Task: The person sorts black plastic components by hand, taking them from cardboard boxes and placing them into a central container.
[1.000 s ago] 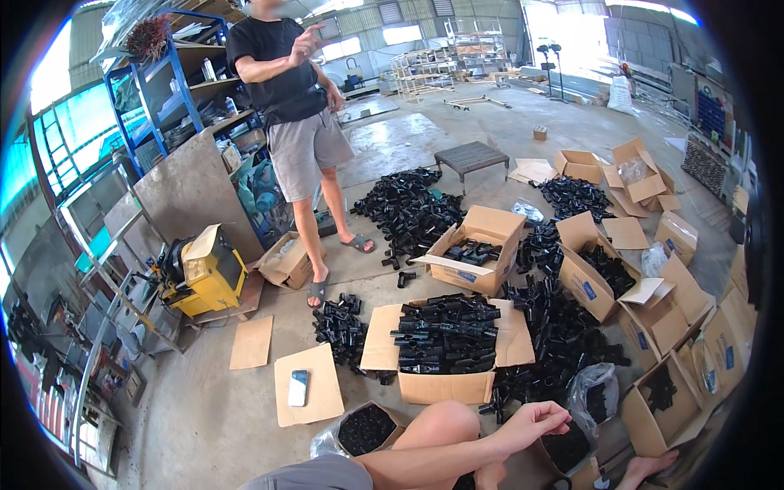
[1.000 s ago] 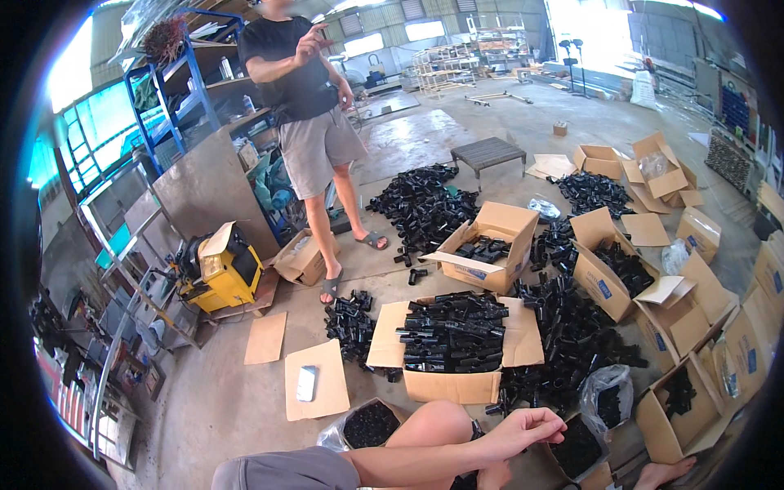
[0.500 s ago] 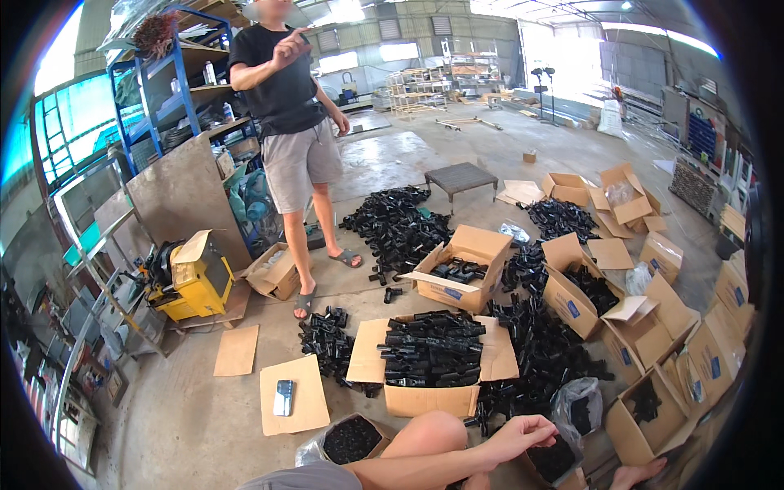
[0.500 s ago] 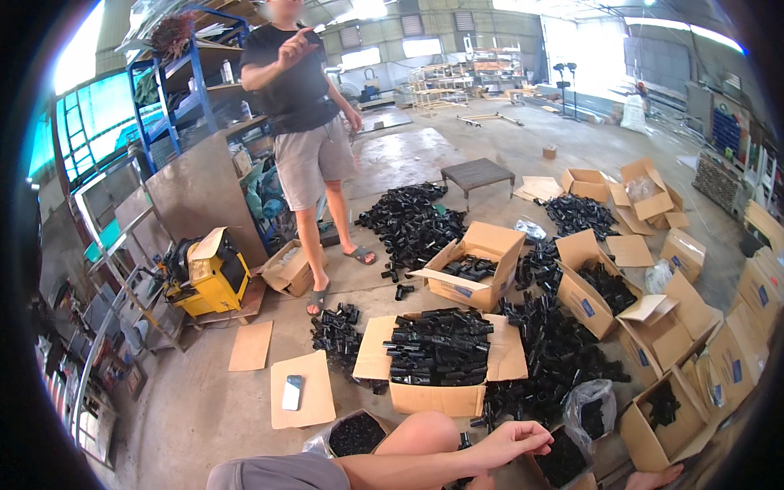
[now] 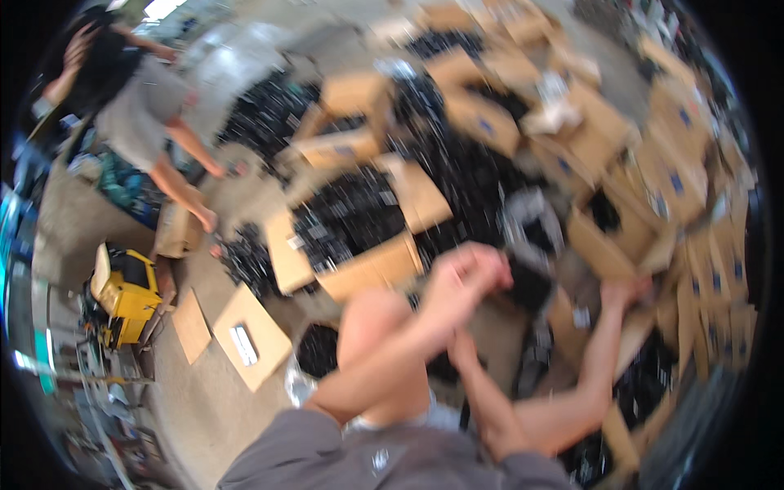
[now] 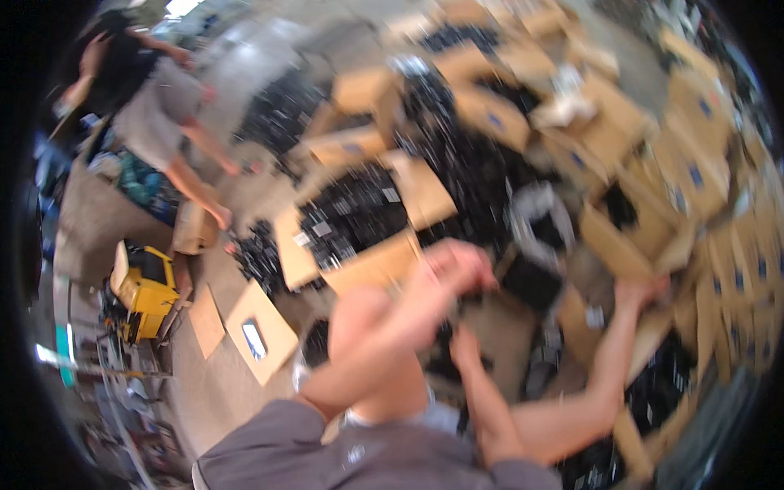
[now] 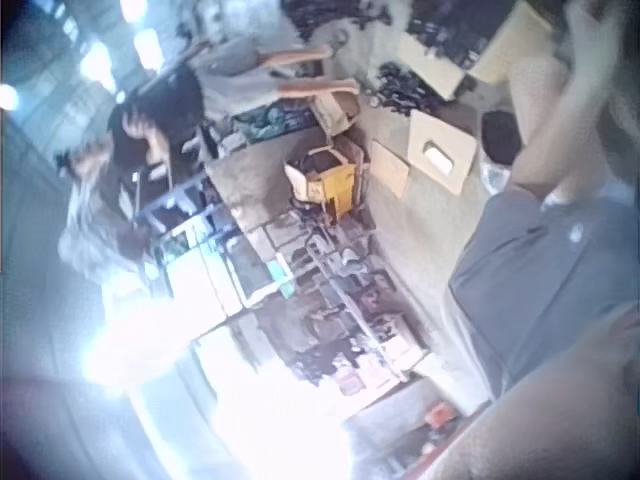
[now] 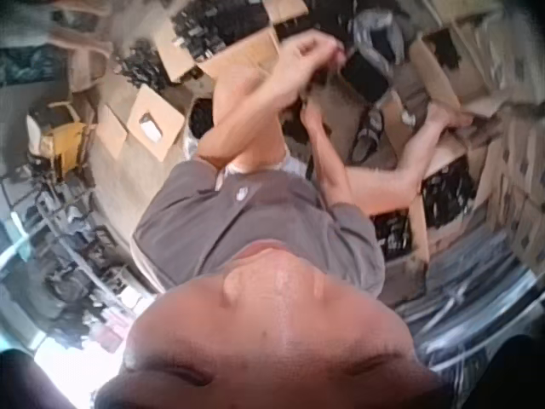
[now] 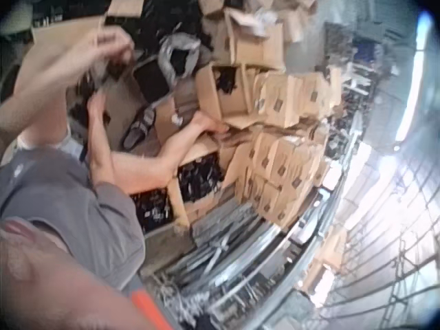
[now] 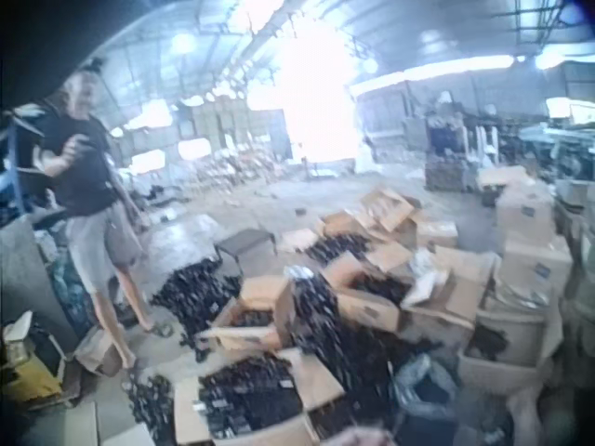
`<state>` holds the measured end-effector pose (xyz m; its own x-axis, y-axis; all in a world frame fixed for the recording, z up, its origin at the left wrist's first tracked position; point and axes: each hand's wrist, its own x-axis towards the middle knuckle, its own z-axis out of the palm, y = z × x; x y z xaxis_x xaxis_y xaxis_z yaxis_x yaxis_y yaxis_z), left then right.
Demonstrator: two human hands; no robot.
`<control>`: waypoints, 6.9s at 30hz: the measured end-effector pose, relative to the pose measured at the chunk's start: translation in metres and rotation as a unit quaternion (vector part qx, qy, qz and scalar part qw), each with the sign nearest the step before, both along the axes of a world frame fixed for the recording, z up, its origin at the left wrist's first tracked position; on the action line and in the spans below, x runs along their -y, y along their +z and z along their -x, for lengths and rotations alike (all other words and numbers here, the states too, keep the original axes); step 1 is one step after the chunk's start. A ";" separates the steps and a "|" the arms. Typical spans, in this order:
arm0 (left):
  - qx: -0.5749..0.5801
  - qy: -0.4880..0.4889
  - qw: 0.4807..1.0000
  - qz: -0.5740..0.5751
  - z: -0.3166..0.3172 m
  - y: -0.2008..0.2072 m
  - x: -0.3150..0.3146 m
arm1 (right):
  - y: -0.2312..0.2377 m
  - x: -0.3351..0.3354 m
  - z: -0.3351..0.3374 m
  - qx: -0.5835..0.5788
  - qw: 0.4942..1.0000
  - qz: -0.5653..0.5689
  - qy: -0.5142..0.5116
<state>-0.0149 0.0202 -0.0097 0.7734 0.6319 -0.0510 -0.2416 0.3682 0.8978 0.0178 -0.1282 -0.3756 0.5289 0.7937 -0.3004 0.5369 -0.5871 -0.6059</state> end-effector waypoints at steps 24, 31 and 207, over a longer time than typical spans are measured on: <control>-0.027 0.005 0.995 0.098 0.015 0.017 -0.012 | 0.026 -0.034 -0.057 0.318 0.940 0.053 0.109; -0.090 -0.018 0.991 -0.101 0.013 0.014 0.002 | 0.077 -0.003 -0.062 0.022 0.988 -0.132 -0.079; -0.063 0.069 0.993 -0.065 0.009 0.005 0.010 | 0.361 -0.040 -0.078 -0.341 0.784 -0.500 -0.139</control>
